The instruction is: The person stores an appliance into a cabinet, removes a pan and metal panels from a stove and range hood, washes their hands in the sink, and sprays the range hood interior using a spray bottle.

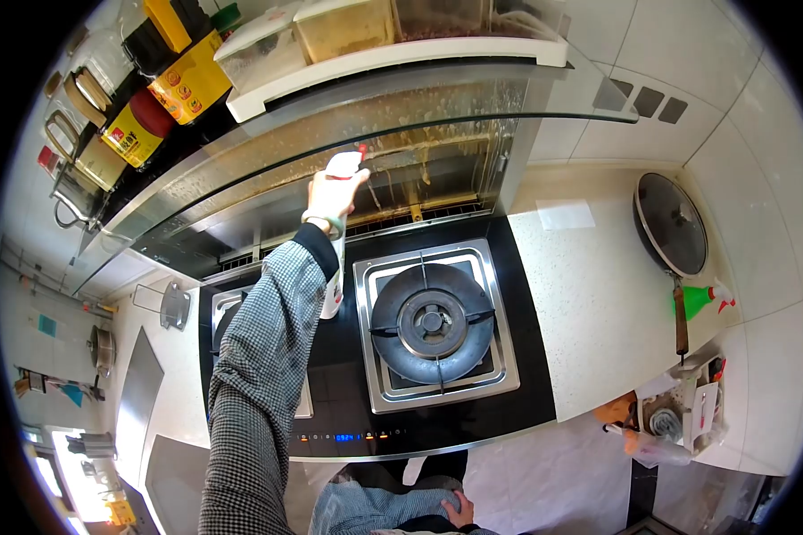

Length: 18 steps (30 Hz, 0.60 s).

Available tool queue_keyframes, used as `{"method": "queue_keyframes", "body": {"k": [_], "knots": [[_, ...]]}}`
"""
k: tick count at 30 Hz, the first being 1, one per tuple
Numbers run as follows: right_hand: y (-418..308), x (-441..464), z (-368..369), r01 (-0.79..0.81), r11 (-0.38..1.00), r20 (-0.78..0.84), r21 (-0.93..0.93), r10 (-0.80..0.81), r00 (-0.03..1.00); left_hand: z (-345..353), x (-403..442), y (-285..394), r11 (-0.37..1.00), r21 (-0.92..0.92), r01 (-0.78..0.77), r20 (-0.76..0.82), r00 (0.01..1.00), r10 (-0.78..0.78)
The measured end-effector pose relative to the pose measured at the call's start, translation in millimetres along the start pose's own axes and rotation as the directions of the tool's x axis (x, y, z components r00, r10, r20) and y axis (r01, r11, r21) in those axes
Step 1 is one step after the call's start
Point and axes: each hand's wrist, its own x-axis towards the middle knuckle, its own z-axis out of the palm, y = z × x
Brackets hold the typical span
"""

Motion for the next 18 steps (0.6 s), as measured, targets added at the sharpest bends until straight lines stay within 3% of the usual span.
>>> {"method": "queue_keyframes", "body": {"k": [3,5,9,12,14,16,18], "knots": [[-12.6,1.9,-14.4,0.01,0.996,0.069,0.09,-0.016,0.998,-22.5,5.5,-13.9,1.0,0.02,-0.014,-0.031,0.999,0.015],[9.4,6.2,1.5,0.009,0.998,0.065,0.063,-0.014,0.998,-36.6,6.6,-17.5,0.997,0.053,0.061,-0.016,0.998,-0.06],[1.6,3.9,-9.6,0.067,0.998,0.003,-0.018,-0.067,0.998,-49.3,3.8,-30.2,0.99,0.14,0.018,-0.075,0.997,-0.007],[-10.8,9.1,-29.6,0.042,0.993,0.088,0.107,-0.052,0.995,-55.0,-0.5,-39.2,0.987,0.151,0.049,0.0,0.999,-0.05],[-8.6,10.4,-30.6,0.069,0.995,0.074,0.065,-0.074,0.995,-49.2,-4.5,-53.0,0.973,0.231,0.019,0.003,1.0,-0.021],[-8.7,11.4,-32.9,0.064,0.997,0.083,0.048,-0.067,0.994,-39.8,-15.3,-58.3,0.963,0.139,-0.232,-0.011,0.972,0.235],[-12.8,11.0,-35.5,0.06,0.998,0.093,0.03,-0.063,0.994,-36.8,-19.5,-59.2,0.964,0.214,-0.158,0.108,0.985,0.137]]}}
